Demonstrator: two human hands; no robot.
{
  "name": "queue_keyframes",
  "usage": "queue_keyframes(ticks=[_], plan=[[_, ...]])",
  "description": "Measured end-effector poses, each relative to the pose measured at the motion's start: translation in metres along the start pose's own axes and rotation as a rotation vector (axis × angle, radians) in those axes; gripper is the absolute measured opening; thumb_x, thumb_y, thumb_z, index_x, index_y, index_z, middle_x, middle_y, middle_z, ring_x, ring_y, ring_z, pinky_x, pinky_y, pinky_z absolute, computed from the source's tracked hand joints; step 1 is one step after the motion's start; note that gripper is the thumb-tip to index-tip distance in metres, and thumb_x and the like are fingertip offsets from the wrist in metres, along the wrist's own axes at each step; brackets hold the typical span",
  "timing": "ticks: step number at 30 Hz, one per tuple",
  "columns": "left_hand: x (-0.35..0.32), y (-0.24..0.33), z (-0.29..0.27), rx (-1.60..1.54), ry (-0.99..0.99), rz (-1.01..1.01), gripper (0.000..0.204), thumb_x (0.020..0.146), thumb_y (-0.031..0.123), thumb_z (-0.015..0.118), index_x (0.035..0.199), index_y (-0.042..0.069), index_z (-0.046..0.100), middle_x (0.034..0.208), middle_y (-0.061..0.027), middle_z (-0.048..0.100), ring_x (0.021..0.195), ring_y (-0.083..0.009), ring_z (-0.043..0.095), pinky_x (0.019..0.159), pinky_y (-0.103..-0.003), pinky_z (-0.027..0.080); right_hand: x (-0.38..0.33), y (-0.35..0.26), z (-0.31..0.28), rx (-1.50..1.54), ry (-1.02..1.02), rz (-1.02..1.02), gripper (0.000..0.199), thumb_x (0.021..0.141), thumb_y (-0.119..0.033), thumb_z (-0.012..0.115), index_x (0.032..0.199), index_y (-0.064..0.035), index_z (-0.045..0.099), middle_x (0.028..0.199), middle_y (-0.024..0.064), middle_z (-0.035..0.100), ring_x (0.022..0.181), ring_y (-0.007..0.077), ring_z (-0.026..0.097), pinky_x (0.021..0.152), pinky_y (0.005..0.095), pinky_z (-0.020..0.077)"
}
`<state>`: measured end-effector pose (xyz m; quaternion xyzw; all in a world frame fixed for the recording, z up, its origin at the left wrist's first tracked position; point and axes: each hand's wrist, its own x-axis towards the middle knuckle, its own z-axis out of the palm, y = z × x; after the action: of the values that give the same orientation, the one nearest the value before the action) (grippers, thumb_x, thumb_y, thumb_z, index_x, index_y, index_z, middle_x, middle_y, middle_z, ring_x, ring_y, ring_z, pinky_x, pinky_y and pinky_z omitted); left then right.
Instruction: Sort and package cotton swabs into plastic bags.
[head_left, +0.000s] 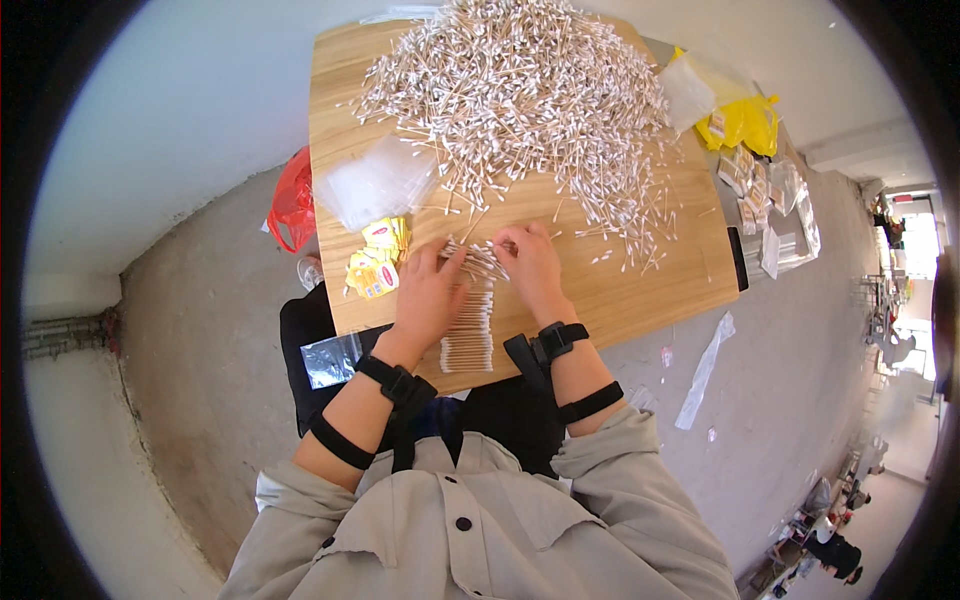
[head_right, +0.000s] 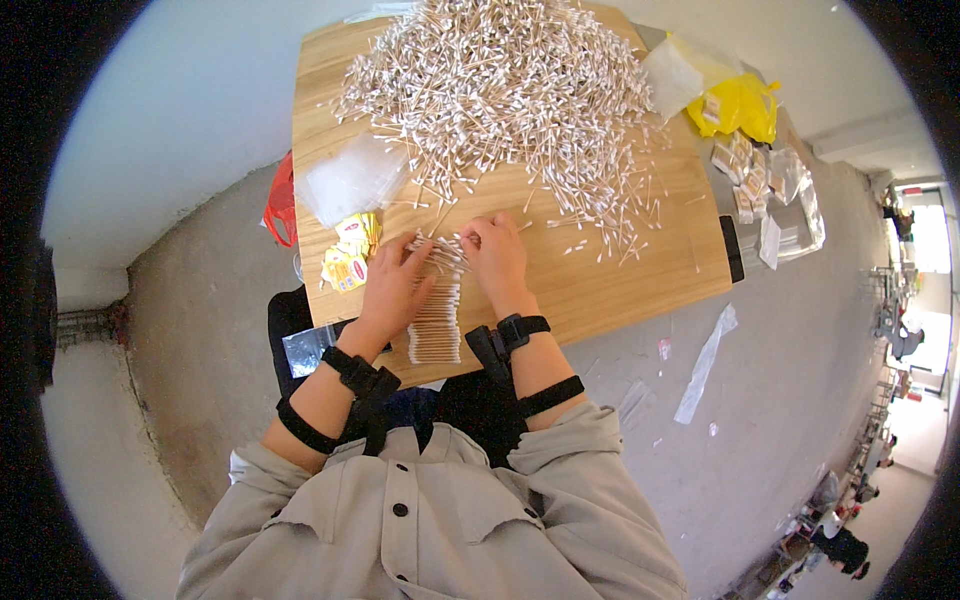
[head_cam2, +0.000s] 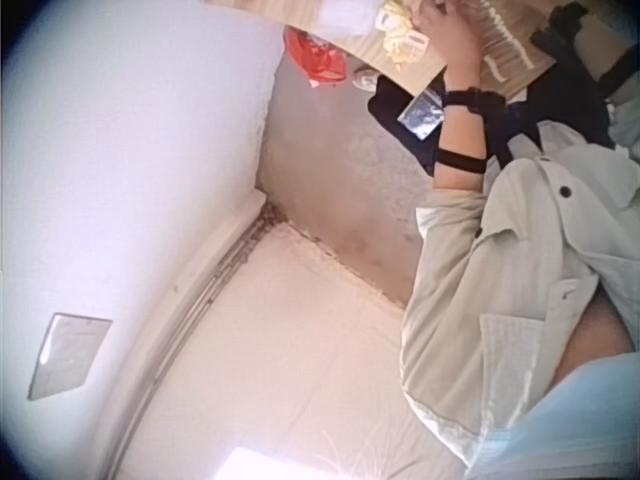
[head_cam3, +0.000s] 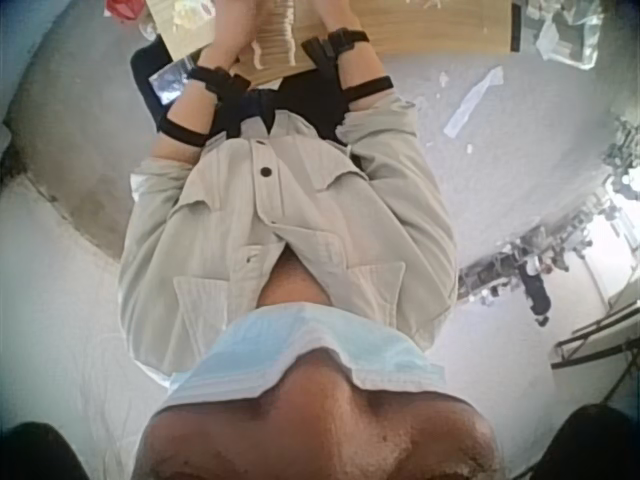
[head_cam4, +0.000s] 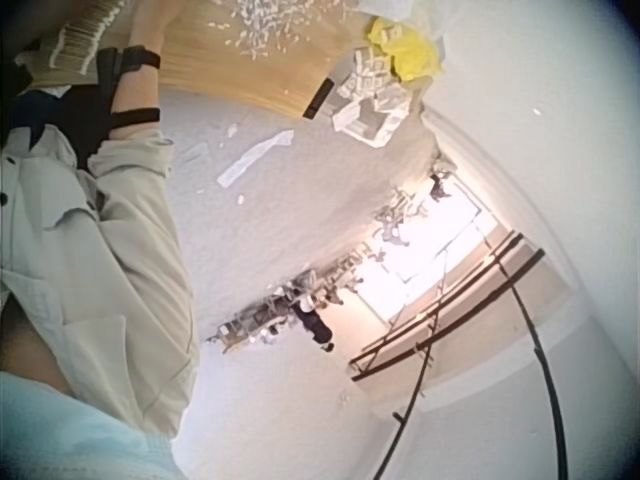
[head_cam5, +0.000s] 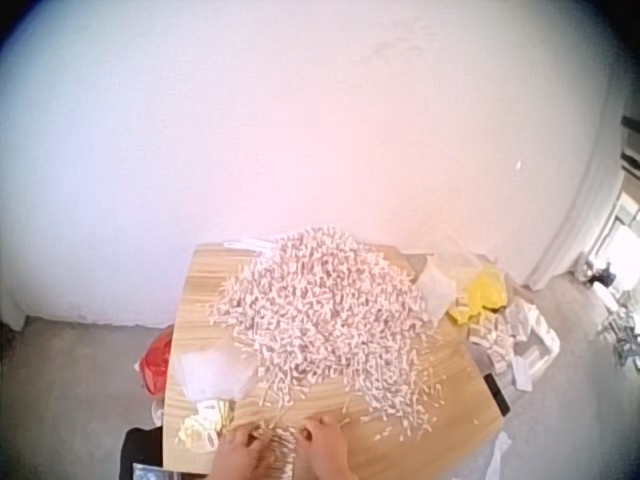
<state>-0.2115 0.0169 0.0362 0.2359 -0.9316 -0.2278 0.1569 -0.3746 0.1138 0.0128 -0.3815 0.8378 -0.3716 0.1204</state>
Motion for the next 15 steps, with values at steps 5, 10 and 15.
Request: queue_keyframes(ticks=[5,10,15], plan=[[-0.001,-0.01,0.01,-0.116,-0.005,0.036,0.045,0.077,0.011,0.068,0.121,0.004,0.058,0.127,-0.0141,0.051,0.114,-0.0324,0.05,0.098,-0.043,0.04,0.009,0.021,-0.007,0.367,-0.09,0.224,0.012,0.083,-0.012,0.065,0.094,-0.0072,0.069,0.092,0.005,0.063,0.076,0.0166,0.061,0.067,0.0305,0.0492],[-0.011,-0.015,-0.005,-0.148,0.03,-0.004,0.047,0.075,0.008,0.068,0.12,0.003,0.057,0.122,-0.0145,0.053,0.112,-0.0333,0.05,0.097,-0.041,0.041,0.004,0.029,-0.036,0.328,0.282,0.295,0.021,0.084,-0.01,0.064,0.104,-0.0049,0.066,0.101,0.0082,0.063,0.077,0.0154,0.06,0.069,0.0295,0.0492],[-0.004,-0.011,-0.009,-0.106,0.026,-0.017,0.049,0.074,0.008,0.07,0.121,0.004,0.057,0.117,-0.0143,0.054,0.108,-0.0336,0.051,0.095,-0.042,0.042,-0.015,0.038,-0.038,0.148,0.389,0.198,0.038,0.08,-0.012,0.069,0.116,-0.0051,0.06,0.102,0.0123,0.06,0.086,0.0219,0.061,0.074,0.0334,0.0495]])
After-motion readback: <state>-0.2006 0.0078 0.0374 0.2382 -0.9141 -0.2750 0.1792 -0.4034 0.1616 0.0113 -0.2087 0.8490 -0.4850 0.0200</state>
